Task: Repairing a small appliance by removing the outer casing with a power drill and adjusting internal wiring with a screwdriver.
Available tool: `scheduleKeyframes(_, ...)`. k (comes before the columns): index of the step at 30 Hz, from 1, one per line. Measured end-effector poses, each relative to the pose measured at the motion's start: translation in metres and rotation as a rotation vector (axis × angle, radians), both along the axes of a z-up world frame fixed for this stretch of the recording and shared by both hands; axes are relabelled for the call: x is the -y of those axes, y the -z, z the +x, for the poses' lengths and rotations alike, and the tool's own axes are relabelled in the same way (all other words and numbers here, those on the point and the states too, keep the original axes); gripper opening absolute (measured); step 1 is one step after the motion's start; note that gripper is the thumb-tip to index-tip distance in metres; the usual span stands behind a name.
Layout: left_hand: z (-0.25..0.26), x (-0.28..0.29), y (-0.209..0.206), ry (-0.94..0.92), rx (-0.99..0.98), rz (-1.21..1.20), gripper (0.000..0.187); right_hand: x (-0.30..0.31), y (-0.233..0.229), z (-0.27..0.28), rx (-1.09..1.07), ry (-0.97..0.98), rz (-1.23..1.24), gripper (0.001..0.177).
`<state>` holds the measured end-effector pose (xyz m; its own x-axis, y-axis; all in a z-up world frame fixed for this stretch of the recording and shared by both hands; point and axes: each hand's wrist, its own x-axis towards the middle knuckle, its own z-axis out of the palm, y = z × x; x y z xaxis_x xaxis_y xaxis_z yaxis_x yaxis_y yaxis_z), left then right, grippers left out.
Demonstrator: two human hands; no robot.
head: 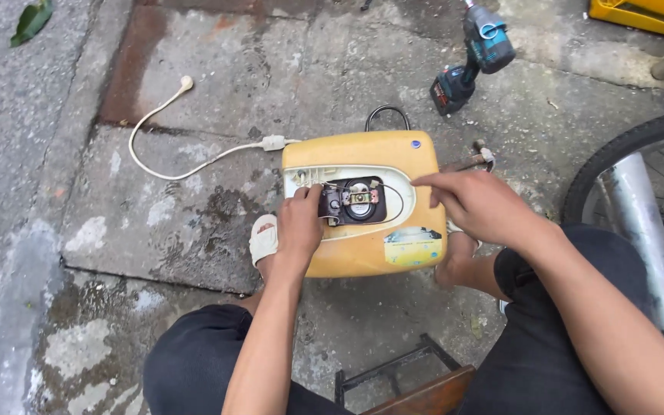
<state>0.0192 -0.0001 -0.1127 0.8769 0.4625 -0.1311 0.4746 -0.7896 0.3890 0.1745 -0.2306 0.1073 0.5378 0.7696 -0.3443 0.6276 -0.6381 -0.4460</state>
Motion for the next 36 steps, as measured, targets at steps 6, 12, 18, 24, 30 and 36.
scheduleKeyframes(6,-0.002,0.021,0.001,-0.012,-0.062,-0.035,0.065,0.004,0.023,0.002,0.111,0.016,0.051,0.039)
scheduleKeyframes(12,0.002,0.024,-0.004,-0.079,-0.046,-0.087,0.062,-0.002,0.031,0.006,0.193,-0.012,0.084,0.036)
scheduleKeyframes(18,0.007,0.026,-0.008,-0.128,-0.05,-0.161,0.064,-0.007,0.021,0.003,0.187,-0.038,0.031,0.037)
scheduleKeyframes(24,0.011,0.021,0.017,-0.085,-0.075,0.006,0.059,-0.007,0.017,0.003,0.176,-0.044,-0.005,0.036)
scheduleKeyframes(30,0.008,0.021,0.031,0.035,-0.119,0.179,0.056,-0.005,0.019,0.007,0.187,-0.044,-0.021,0.035)
scheduleKeyframes(36,0.007,0.035,0.042,0.038,-0.132,0.335,0.059,-0.001,0.021,0.008,0.191,-0.041,-0.021,0.033)
